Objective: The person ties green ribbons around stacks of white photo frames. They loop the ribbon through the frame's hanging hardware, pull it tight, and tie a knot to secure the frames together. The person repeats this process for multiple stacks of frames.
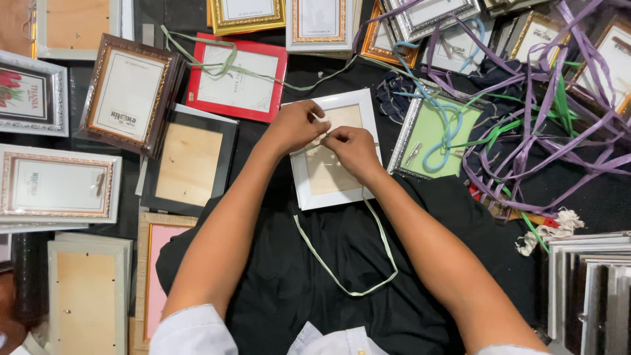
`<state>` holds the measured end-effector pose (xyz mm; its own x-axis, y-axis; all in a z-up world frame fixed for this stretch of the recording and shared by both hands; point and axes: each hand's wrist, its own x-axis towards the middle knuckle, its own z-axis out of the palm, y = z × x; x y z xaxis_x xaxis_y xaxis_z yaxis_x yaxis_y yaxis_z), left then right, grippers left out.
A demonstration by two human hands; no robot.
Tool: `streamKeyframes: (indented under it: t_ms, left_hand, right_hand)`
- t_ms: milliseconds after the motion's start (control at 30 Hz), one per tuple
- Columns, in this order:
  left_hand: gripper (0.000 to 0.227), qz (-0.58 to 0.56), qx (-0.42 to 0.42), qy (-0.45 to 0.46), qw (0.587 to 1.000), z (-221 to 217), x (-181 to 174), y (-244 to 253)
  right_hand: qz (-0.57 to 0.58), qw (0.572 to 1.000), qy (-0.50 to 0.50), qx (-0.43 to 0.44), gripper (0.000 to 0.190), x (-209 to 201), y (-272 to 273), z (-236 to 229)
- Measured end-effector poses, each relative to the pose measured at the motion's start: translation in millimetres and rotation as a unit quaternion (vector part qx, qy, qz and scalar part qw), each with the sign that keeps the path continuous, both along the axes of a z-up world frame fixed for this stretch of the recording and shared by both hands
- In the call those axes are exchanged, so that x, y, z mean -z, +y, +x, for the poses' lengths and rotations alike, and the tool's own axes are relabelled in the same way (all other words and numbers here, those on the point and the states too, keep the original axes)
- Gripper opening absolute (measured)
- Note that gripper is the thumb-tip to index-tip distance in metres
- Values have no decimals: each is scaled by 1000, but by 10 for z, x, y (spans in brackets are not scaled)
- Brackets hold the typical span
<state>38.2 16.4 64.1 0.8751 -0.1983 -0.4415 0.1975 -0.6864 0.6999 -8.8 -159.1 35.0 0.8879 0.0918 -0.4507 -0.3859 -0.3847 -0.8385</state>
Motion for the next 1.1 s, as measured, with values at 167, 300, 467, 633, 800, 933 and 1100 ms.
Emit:
streamKeyframes:
  t_ms: [167, 300, 467, 633, 800, 933, 1100]
  left_hand:
    - [40, 57, 110, 24, 992, -102, 385, 105]
    - [48, 47, 98, 33, 993, -212, 424, 180]
    - [32, 43, 115, 18, 992, -264, 339, -4]
    - [22, -34, -13, -6, 999, -276, 455, -104]
    - [21, -164, -161, 74, 970, -260, 161, -123]
    - [16, -150, -184, 60, 970, -243, 201, -70]
    - [18, -121, -136, 33, 983, -313, 26, -74]
  right_hand:
    - [-5, 999, 12, 31, 19, 274, -63, 11]
    - [-20, 996, 14, 81, 19, 330, -99, 48]
    - [5, 997, -32, 76, 20, 180, -121, 72]
    - [-87, 994, -64, 15, 22, -78, -209, 77]
    - [-147, 987, -46, -54, 22, -415, -297, -98]
    - [-199, 969, -60, -136, 17, -424, -366, -80]
    - [-198, 964, -70, -162, 20, -140, -267, -94]
